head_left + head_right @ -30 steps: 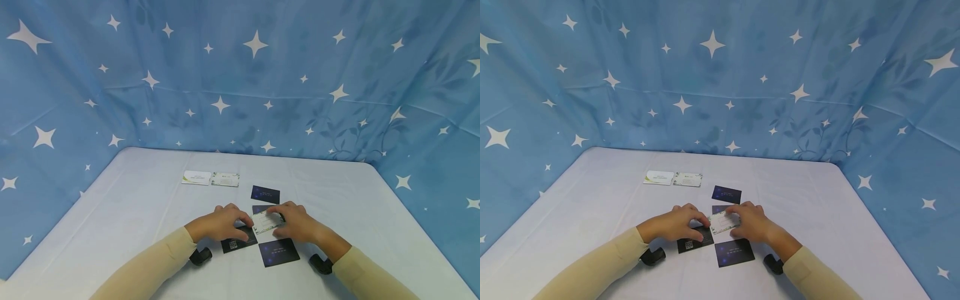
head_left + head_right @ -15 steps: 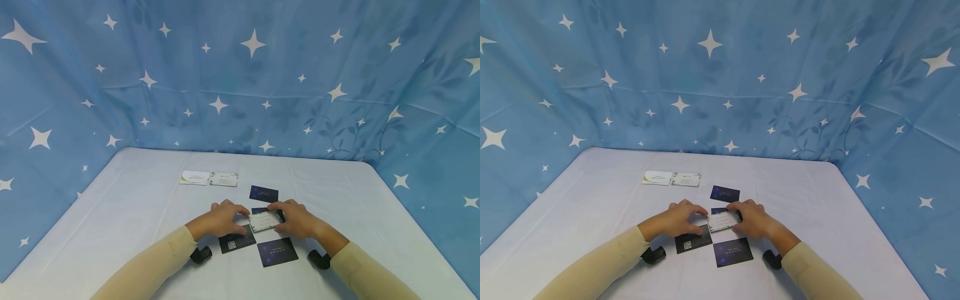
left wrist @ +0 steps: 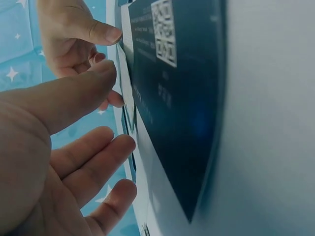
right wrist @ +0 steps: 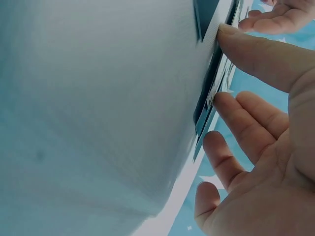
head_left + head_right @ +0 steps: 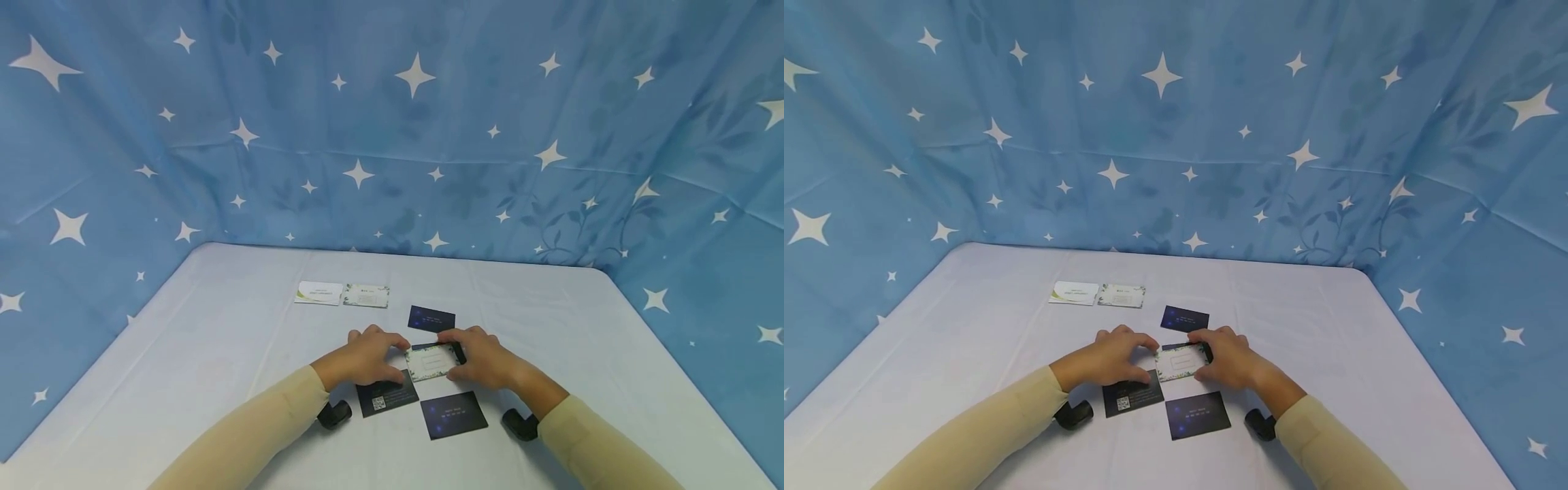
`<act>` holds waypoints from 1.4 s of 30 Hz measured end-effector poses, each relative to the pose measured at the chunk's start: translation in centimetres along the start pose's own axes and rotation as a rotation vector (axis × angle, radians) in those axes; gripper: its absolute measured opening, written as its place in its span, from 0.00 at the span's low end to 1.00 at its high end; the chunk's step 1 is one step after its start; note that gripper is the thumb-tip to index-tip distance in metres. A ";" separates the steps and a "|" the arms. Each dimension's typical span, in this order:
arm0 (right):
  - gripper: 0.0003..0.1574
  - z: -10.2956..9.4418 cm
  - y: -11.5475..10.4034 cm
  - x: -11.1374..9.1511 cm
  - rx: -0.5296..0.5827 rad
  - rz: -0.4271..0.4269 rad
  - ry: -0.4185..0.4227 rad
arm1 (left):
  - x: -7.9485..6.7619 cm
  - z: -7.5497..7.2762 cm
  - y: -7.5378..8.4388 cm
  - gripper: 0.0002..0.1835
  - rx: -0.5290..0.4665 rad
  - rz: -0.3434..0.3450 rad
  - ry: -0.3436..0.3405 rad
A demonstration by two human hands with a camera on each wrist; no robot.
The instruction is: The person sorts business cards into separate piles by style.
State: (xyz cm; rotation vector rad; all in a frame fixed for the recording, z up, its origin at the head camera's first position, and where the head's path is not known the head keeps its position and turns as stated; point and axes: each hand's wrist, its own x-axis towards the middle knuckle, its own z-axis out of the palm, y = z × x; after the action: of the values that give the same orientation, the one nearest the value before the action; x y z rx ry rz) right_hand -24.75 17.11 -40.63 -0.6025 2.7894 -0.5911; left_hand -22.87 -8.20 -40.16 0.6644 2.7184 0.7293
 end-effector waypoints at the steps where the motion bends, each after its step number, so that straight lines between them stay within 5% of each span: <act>1: 0.41 0.0 0.0 0.0 0.000 -0.002 0.001 | 0.1 0.0 0.1 0.29 0.006 0.000 -0.001; 30: 0.41 -0.1 -0.1 0.2 0.143 -0.102 0.018 | 1.2 0.8 0.6 0.32 0.069 -0.004 0.064; 42: 0.40 -0.2 -0.3 0.3 0.154 -0.067 0.059 | 1.0 0.0 -0.2 0.27 -0.052 -0.034 0.125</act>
State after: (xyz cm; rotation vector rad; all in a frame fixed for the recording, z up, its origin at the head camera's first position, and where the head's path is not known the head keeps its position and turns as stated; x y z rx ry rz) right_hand -24.94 16.77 -40.39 -0.6576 2.7539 -0.8417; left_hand -23.83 -7.93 -40.37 0.5777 2.8047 0.8571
